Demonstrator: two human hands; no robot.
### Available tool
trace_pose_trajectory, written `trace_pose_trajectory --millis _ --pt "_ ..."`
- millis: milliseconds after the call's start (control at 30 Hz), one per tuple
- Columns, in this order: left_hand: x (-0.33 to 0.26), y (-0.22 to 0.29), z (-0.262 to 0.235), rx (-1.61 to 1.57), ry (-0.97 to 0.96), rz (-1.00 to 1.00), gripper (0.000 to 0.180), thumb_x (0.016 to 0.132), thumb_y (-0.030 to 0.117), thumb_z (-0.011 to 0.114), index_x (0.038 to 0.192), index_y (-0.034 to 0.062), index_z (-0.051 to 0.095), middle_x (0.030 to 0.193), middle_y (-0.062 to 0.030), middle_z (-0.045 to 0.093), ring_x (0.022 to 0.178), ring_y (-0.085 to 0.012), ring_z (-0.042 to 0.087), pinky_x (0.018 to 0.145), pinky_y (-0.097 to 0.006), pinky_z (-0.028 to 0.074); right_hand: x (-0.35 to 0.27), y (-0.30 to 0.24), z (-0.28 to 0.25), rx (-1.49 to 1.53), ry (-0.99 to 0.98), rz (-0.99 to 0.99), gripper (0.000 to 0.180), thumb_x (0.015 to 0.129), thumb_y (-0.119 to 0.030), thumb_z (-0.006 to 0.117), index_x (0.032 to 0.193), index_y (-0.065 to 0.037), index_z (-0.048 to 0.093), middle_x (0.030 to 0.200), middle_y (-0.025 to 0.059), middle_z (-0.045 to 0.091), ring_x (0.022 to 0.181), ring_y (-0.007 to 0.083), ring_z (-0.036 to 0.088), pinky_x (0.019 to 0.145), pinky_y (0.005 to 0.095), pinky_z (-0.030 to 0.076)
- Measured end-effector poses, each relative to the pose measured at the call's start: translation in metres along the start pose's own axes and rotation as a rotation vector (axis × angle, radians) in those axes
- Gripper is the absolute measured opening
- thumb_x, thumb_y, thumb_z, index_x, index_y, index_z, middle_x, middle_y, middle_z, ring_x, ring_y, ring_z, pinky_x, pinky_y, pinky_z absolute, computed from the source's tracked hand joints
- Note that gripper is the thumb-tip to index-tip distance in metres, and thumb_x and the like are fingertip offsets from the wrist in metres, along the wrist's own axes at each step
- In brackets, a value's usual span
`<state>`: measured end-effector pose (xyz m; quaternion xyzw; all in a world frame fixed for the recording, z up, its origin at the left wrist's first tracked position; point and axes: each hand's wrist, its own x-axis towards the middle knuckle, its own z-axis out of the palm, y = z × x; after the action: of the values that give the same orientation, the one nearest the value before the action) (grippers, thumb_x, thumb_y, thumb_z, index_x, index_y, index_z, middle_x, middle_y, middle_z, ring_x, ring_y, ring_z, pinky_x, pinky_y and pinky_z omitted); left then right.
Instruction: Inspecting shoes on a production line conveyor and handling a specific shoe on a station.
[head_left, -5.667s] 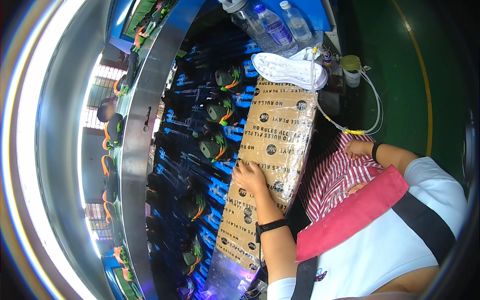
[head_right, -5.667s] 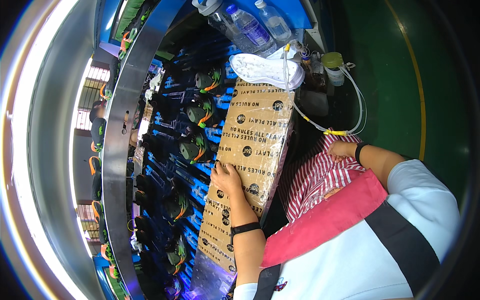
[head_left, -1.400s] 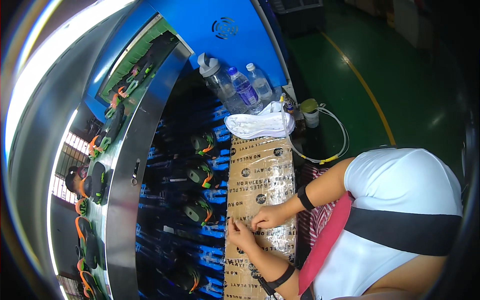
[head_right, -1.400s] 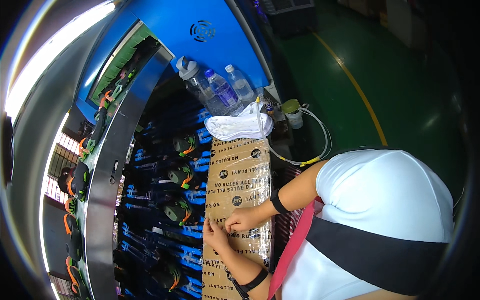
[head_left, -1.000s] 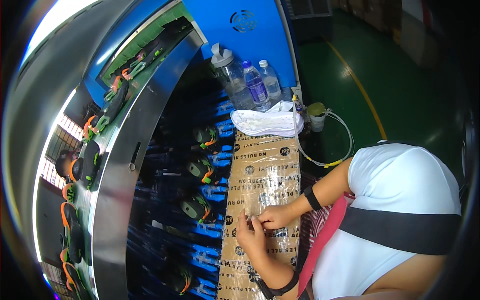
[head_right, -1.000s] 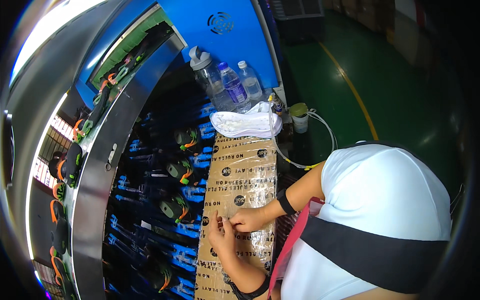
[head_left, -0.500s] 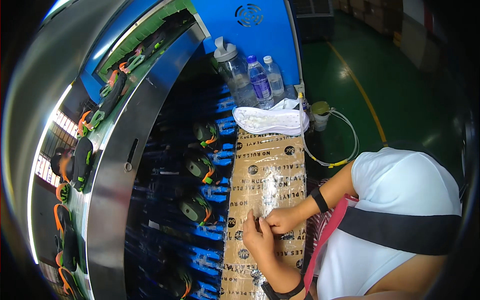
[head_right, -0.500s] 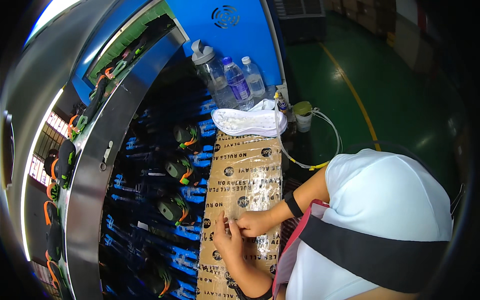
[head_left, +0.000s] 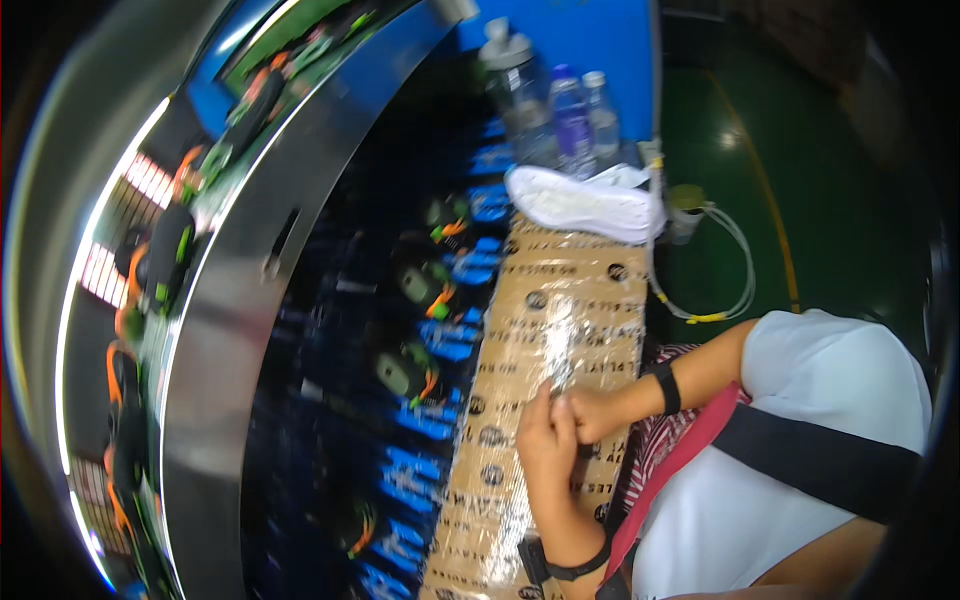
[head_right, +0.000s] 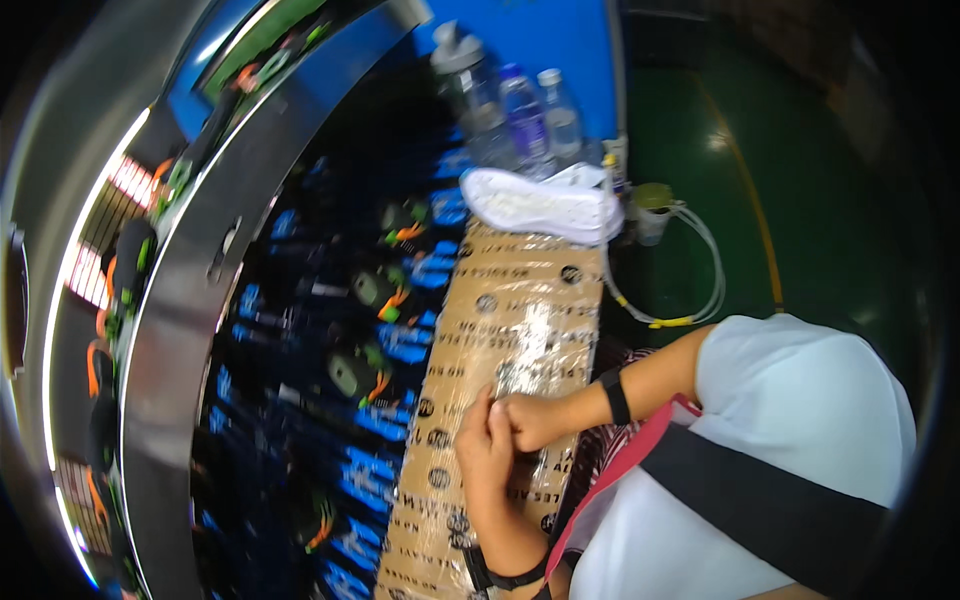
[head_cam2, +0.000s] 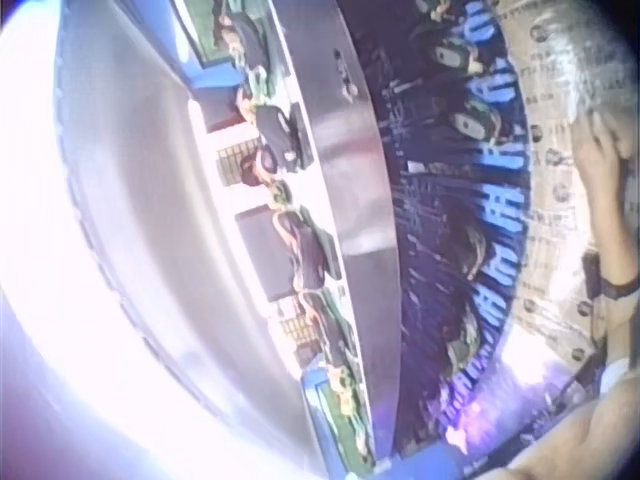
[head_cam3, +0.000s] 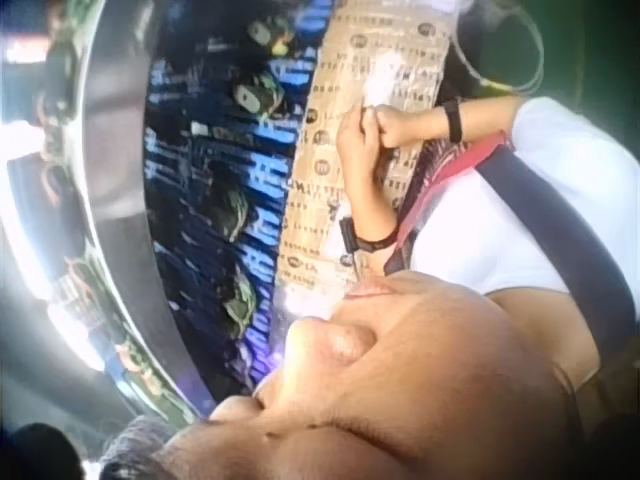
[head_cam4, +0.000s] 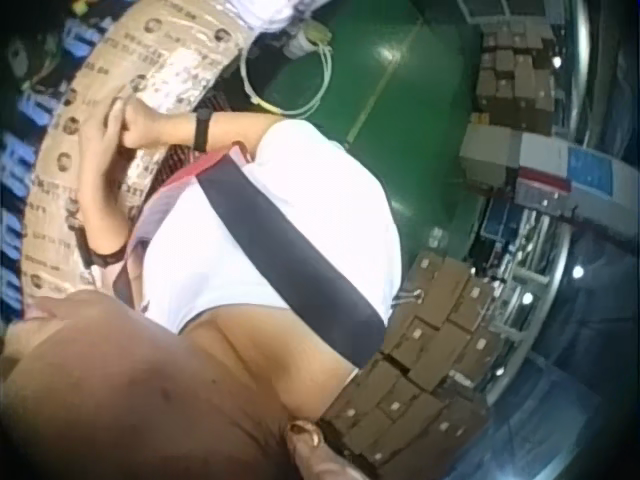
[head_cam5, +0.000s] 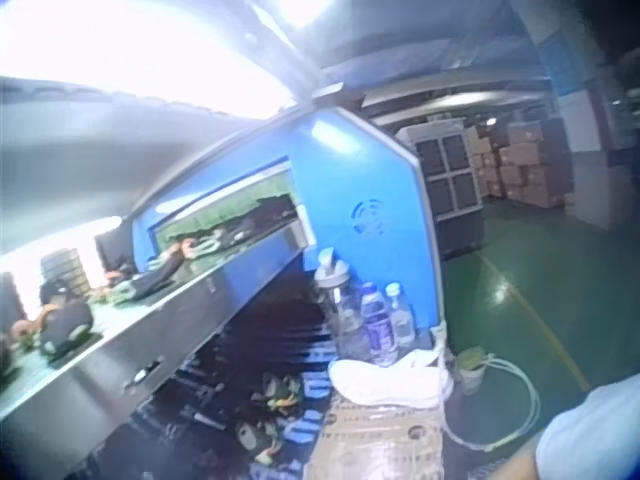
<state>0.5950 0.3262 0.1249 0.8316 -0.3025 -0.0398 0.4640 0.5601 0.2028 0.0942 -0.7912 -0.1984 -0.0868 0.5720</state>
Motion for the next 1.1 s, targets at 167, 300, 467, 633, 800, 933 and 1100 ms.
trace_pose_trajectory --millis 167,300,467,633,800,933,1100 --pt "0.001 -0.001 -0.009 -0.133 -0.039 0.019 0.045 0.076 0.028 0.060 0.111 0.0009 0.054 0.096 -0.0202 0.060 0.085 -0.0341 0.059 0.075 -0.036 0.046 0.002 -0.006 0.001 -0.037 -0.021 -0.095 0.012 0.065 -0.005 0.054 0.077 -0.003 0.057 0.071 0.0132 0.056 0.064 0.0291 0.054 0.058 0.0353 0.044" --pt "-0.003 -0.001 -0.020 -0.201 -0.108 -0.058 0.053 0.072 0.036 0.059 0.112 0.0018 0.055 0.101 -0.0223 0.059 0.090 -0.0355 0.058 0.076 -0.037 0.047 0.000 0.007 0.006 0.095 -0.141 -0.028 0.014 0.072 -0.006 0.052 0.084 -0.001 0.059 0.080 0.0130 0.059 0.071 0.0259 0.057 0.065 0.0326 0.045" --pt "-0.008 -0.001 -0.025 -0.104 -0.068 -0.163 0.049 0.075 0.040 0.054 0.105 0.0010 0.057 0.084 -0.0248 0.061 0.079 -0.0376 0.059 0.070 -0.041 0.048 -0.004 0.010 0.015 0.166 -0.064 0.143 0.014 0.076 -0.007 0.051 0.085 0.000 0.059 0.084 0.0117 0.060 0.075 0.0229 0.057 0.068 0.0317 0.044" --pt "-0.009 -0.001 -0.016 -0.059 -0.017 -0.192 0.041 0.077 0.039 0.051 0.090 0.0000 0.057 0.071 -0.0218 0.060 0.067 -0.0379 0.058 0.062 -0.044 0.047 -0.013 0.017 0.005 0.197 -0.007 0.292 0.015 0.080 -0.009 0.049 0.087 0.001 0.059 0.088 0.0104 0.060 0.079 0.0200 0.057 0.072 0.0308 0.044" --pt "-0.013 0.000 -0.020 -0.066 -0.010 -0.210 0.043 0.077 0.039 0.051 0.089 -0.0018 0.057 0.069 -0.0212 0.060 0.067 -0.0369 0.059 0.061 -0.044 0.047 -0.013 0.024 0.000 0.119 -0.076 0.181 0.019 0.086 -0.012 0.046 0.091 0.002 0.058 0.092 0.0093 0.060 0.085 0.0162 0.056 0.078 0.0296 0.042" --pt "-0.010 -0.004 -0.013 -0.037 0.002 -0.211 0.045 0.077 0.039 0.052 0.089 -0.0032 0.057 0.069 -0.0207 0.060 0.069 -0.0362 0.059 0.062 -0.044 0.047 -0.015 0.033 -0.006 0.099 -0.055 0.188 0.019 0.086 -0.012 0.046 0.091 0.003 0.057 0.092 0.0092 0.060 0.085 0.0164 0.056 0.078 0.0297 0.042" --pt "-0.011 -0.007 -0.008 -0.047 0.054 -0.190 0.044 0.077 0.039 0.052 0.089 -0.0032 0.058 0.070 -0.0205 0.061 0.069 -0.0365 0.059 0.065 -0.044 0.046 -0.019 0.043 -0.003 0.081 -0.021 0.177 0.025 0.085 -0.019 0.051 0.095 0.003 0.057 0.087 0.0066 0.060 0.079 0.0133 0.056 0.070 0.0267 0.043"
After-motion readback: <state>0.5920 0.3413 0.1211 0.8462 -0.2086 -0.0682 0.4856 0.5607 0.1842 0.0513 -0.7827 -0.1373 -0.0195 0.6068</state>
